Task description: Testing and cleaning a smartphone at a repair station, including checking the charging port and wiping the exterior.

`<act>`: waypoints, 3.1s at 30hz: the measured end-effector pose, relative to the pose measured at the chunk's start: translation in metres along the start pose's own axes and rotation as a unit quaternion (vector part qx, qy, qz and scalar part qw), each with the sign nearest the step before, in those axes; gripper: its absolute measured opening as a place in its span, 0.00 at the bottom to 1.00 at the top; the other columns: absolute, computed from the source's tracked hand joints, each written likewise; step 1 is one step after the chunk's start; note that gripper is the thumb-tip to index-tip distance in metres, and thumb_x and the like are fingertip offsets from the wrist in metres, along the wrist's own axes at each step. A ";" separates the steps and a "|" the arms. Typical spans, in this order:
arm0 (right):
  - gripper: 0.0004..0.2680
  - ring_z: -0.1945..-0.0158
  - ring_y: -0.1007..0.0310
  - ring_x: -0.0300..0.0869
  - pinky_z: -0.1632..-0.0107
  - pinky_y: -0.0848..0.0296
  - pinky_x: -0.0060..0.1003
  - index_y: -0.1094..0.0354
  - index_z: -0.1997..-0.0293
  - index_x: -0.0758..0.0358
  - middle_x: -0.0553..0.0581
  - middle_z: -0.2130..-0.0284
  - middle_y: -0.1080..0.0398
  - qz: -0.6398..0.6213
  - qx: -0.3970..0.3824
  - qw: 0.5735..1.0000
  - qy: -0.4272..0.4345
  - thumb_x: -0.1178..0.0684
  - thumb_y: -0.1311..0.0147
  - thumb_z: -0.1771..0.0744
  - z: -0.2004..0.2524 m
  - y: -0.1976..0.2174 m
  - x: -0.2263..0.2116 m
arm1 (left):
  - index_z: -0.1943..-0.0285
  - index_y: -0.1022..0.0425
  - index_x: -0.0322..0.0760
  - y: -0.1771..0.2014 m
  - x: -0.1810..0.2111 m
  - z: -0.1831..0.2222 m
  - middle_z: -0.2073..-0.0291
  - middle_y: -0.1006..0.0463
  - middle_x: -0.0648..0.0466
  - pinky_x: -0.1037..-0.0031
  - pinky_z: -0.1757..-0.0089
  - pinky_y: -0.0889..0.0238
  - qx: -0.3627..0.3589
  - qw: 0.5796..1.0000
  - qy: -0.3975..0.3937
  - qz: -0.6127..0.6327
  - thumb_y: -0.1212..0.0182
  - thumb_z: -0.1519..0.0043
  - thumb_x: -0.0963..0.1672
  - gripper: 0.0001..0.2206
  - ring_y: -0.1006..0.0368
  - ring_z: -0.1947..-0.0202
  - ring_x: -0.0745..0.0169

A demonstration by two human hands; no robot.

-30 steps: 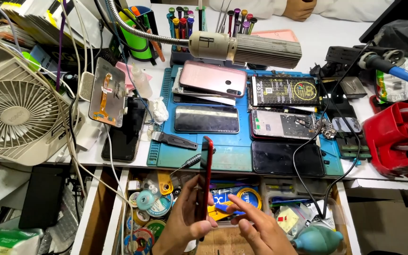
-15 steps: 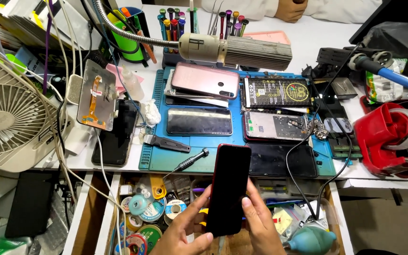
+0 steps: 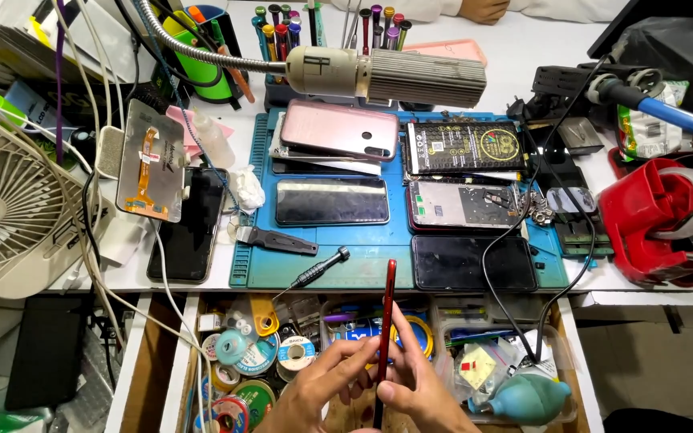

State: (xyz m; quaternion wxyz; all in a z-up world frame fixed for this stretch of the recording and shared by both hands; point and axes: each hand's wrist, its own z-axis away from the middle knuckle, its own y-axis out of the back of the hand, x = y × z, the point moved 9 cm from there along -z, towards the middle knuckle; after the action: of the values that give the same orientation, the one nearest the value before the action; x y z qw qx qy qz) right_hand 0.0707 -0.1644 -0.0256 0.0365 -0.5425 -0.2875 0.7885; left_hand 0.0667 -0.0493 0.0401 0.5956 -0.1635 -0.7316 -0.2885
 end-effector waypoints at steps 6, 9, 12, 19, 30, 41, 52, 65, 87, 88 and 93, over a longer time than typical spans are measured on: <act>0.49 0.56 0.19 0.49 0.51 0.22 0.42 0.78 0.22 0.42 0.63 0.45 0.30 -0.032 -0.005 0.999 0.017 0.37 0.27 0.40 -0.003 0.006 0.005 | 0.25 0.39 0.39 0.002 0.017 0.001 0.31 0.34 0.41 0.70 0.55 0.28 0.045 0.997 -0.060 -0.033 0.37 0.34 0.49 0.29 0.25 0.46 0.55; 0.47 0.54 0.22 0.45 0.51 0.24 0.39 0.71 0.21 0.45 0.62 0.46 0.31 -0.039 -0.010 0.997 0.060 0.37 0.26 0.40 -0.003 0.008 -0.001 | 0.26 0.39 0.38 -0.001 0.026 0.001 0.32 0.33 0.38 0.64 0.43 0.30 0.053 0.991 -0.115 -0.046 0.38 0.34 0.44 0.26 0.37 0.28 0.38; 0.48 0.50 0.21 0.48 0.51 0.22 0.41 0.77 0.22 0.44 0.62 0.43 0.31 -0.038 -0.006 0.999 0.029 0.37 0.27 0.40 -0.002 0.010 0.006 | 0.28 0.37 0.37 0.000 0.022 0.002 0.33 0.31 0.39 0.67 0.44 0.28 0.069 0.987 -0.112 -0.093 0.32 0.38 0.42 0.28 0.32 0.31 0.44; 0.50 0.44 0.26 0.46 0.43 0.28 0.39 0.76 0.21 0.46 0.61 0.43 0.34 -0.055 -0.015 0.997 0.045 0.37 0.23 0.41 -0.004 0.015 0.009 | 0.29 0.36 0.33 -0.001 0.027 0.002 0.34 0.30 0.35 0.68 0.45 0.25 0.095 0.976 -0.153 -0.120 0.34 0.38 0.41 0.27 0.28 0.34 0.41; 0.48 0.74 0.26 0.45 0.73 0.19 0.38 0.74 0.21 0.38 0.67 0.51 0.38 -0.136 -0.058 0.989 0.017 0.44 0.25 0.41 -0.002 -0.004 0.010 | 0.33 0.30 0.32 0.000 0.047 0.010 0.34 0.30 0.33 0.60 0.43 0.26 0.105 0.964 -0.199 -0.142 0.34 0.36 0.38 0.21 0.28 0.34 0.33; 0.47 0.69 0.24 0.44 0.76 0.25 0.31 0.69 0.21 0.44 0.67 0.49 0.33 -0.104 -0.022 0.994 -0.010 0.41 0.27 0.43 -0.003 0.016 0.032 | 0.35 0.29 0.26 -0.002 0.043 0.012 0.36 0.29 0.33 0.56 0.41 0.28 0.112 0.957 -0.215 -0.157 0.39 0.31 0.45 0.19 0.27 0.36 0.34; 0.48 0.74 0.30 0.37 0.74 0.26 0.30 0.74 0.20 0.42 0.64 0.56 0.34 0.007 0.109 0.994 0.016 0.42 0.31 0.42 -0.001 0.032 0.014 | 0.26 0.41 0.30 0.001 0.010 0.006 0.36 0.28 0.39 0.74 0.60 0.24 0.112 0.984 -0.101 -0.099 0.43 0.46 0.38 0.33 0.22 0.55 0.55; 0.41 0.51 0.20 0.41 0.71 0.21 0.36 0.70 0.20 0.42 0.58 0.38 0.29 0.113 0.088 0.988 0.058 0.35 0.42 0.40 0.002 0.017 -0.019 | 0.27 0.35 0.33 0.024 -0.043 0.007 0.39 0.22 0.47 0.70 0.42 0.33 0.204 0.943 0.100 0.243 0.47 0.36 0.46 0.26 0.27 0.39 0.59; 0.48 0.51 0.22 0.55 0.48 0.29 0.50 0.76 0.17 0.41 0.69 0.52 0.29 0.062 0.092 0.994 0.016 0.53 0.35 0.42 -0.011 0.052 0.035 | 0.22 0.47 0.37 0.013 0.006 0.009 0.32 0.36 0.40 0.72 0.53 0.27 0.060 0.997 -0.032 0.038 0.44 0.42 0.43 0.35 0.28 0.46 0.53; 0.48 0.51 0.22 0.55 0.48 0.29 0.50 0.76 0.17 0.41 0.69 0.52 0.29 0.064 0.090 0.994 0.015 0.53 0.35 0.42 -0.011 0.052 0.036 | 0.22 0.47 0.37 0.014 0.007 0.011 0.32 0.36 0.40 0.72 0.53 0.27 0.064 0.997 -0.032 0.038 0.44 0.42 0.43 0.35 0.28 0.46 0.53; 0.48 0.50 0.23 0.57 0.47 0.28 0.53 0.74 0.17 0.40 0.65 0.41 0.31 0.058 0.116 0.992 0.007 0.56 0.37 0.43 -0.010 0.047 0.033 | 0.23 0.47 0.34 0.012 0.008 0.013 0.30 0.38 0.39 0.67 0.37 0.38 0.065 0.995 -0.068 0.015 0.45 0.41 0.43 0.34 0.38 0.30 0.44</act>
State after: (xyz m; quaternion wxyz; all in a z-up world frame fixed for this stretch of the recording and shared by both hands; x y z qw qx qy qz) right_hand 0.0780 -0.1875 -0.0784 0.0556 -0.5561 -0.1619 0.8133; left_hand 0.0616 -0.0322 0.0489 0.5580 -0.1550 -0.7852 -0.2194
